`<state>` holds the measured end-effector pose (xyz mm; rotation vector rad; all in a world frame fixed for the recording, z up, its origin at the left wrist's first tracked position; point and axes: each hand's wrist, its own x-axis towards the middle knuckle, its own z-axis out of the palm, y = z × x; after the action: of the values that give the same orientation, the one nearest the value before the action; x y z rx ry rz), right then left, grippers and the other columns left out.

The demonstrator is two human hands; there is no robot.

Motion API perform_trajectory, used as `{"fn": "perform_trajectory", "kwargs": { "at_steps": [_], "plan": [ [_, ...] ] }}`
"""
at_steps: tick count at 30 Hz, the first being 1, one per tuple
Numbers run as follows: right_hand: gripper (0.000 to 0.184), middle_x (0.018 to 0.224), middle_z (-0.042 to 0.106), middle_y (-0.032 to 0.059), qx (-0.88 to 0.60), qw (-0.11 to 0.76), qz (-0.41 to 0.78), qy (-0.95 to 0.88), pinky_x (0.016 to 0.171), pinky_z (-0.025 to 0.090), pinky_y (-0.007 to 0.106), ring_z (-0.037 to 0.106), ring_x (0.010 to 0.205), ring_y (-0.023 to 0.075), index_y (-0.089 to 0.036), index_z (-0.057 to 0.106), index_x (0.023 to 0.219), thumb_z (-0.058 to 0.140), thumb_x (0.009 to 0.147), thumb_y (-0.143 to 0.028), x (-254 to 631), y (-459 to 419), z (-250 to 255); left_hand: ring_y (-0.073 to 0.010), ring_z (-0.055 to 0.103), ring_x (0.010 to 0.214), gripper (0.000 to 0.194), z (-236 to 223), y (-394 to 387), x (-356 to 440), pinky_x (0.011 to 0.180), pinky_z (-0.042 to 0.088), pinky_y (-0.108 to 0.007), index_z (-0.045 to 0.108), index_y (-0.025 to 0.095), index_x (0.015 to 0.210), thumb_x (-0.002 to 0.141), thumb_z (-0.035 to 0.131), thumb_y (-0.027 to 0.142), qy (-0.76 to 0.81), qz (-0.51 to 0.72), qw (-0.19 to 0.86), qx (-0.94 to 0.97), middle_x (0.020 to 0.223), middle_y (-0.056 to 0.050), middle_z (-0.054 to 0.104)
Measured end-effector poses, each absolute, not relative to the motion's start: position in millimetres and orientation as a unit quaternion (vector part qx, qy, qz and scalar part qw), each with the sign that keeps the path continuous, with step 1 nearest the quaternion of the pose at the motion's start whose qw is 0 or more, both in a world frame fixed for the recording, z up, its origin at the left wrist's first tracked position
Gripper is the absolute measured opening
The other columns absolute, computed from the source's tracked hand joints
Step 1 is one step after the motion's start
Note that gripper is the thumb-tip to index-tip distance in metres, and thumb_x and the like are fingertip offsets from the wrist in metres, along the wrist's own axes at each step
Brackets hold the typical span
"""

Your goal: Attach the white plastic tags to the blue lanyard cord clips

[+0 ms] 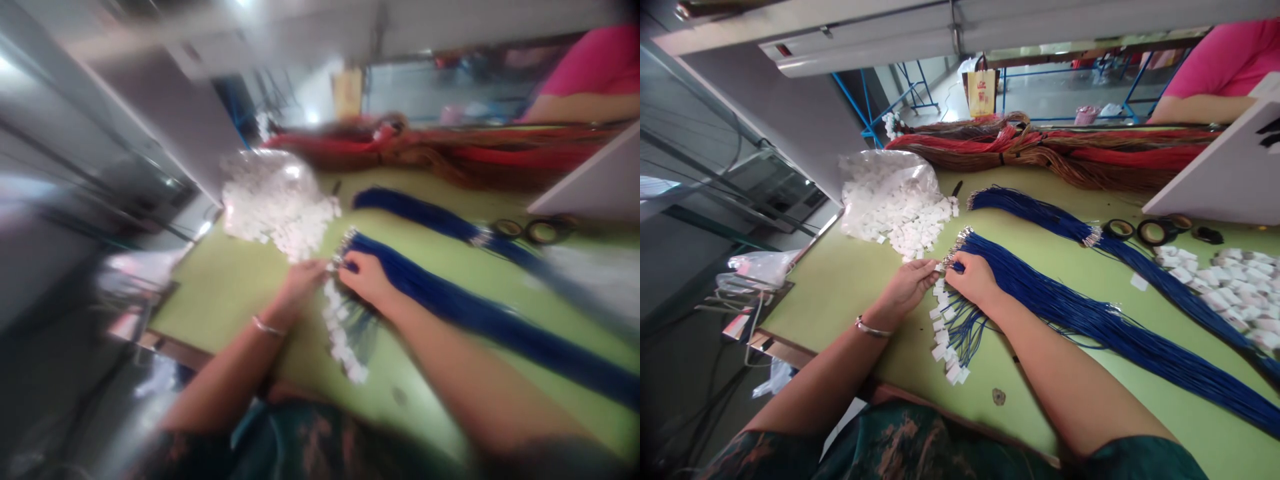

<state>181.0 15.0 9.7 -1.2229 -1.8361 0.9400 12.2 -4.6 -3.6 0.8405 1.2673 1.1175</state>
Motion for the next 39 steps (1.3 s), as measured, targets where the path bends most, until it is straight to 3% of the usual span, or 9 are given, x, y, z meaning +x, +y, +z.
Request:
{"fn": "perform_trajectory", "kwargs": {
  "at_steps": [13,22,30,34,39],
  "plan": [
    [0.012,0.058,0.056,-0.0022,-0.502,0.350,0.338,-0.715,0.056,0.034,0.022,0.046,0.055,0.0114,-0.018,0.059,0.068,0.055,0.073,-0.028,180,13,12,-0.0077,0.055,0.061,0.022,-3,-7,19,0.061,0.047,-0.020,0.068,0.014,0.070,0.062,0.082,0.029,0.503,0.494,0.617,0.350,0.067,-0.001,0.064],
    [0.010,0.058,0.058,-0.0009,-0.526,0.266,0.297,-0.751,0.053,0.028,0.024,0.044,0.053,0.0121,-0.019,0.057,0.064,0.056,0.072,-0.026,178,12,20,-0.0119,0.060,0.061,0.025,-12,-7,18,0.064,0.050,-0.025,0.071,0.014,0.080,0.065,0.078,0.032,0.575,0.505,0.479,0.430,0.065,-0.003,0.068],
    [0.009,0.058,0.059,-0.0003,-0.516,0.255,0.315,-0.754,0.053,0.028,0.024,0.045,0.054,0.0124,-0.018,0.060,0.065,0.057,0.070,-0.026,177,13,19,-0.0138,0.061,0.064,0.016,-7,-6,19,0.062,0.050,-0.025,0.072,0.015,0.075,0.066,0.075,0.027,0.576,0.476,0.457,0.483,0.068,-0.004,0.068],
    [0.012,0.064,0.064,0.0004,-0.512,0.290,0.322,-0.741,0.057,0.033,0.023,0.049,0.057,0.0122,-0.017,0.065,0.071,0.058,0.071,-0.026,180,17,15,-0.0158,0.062,0.068,0.014,-8,-6,22,0.066,0.051,-0.027,0.073,0.016,0.076,0.066,0.074,0.025,0.587,0.477,0.435,0.488,0.070,-0.004,0.069],
    [0.015,0.051,0.054,-0.0025,-0.519,0.263,0.353,-0.733,0.051,0.030,0.022,0.044,0.051,0.0098,-0.015,0.062,0.059,0.057,0.069,-0.025,188,26,14,-0.0148,0.061,0.062,0.020,-13,-5,20,0.065,0.051,-0.028,0.072,0.014,0.080,0.069,0.073,0.031,0.595,0.484,0.447,0.460,0.064,-0.004,0.068]
  ]
}}
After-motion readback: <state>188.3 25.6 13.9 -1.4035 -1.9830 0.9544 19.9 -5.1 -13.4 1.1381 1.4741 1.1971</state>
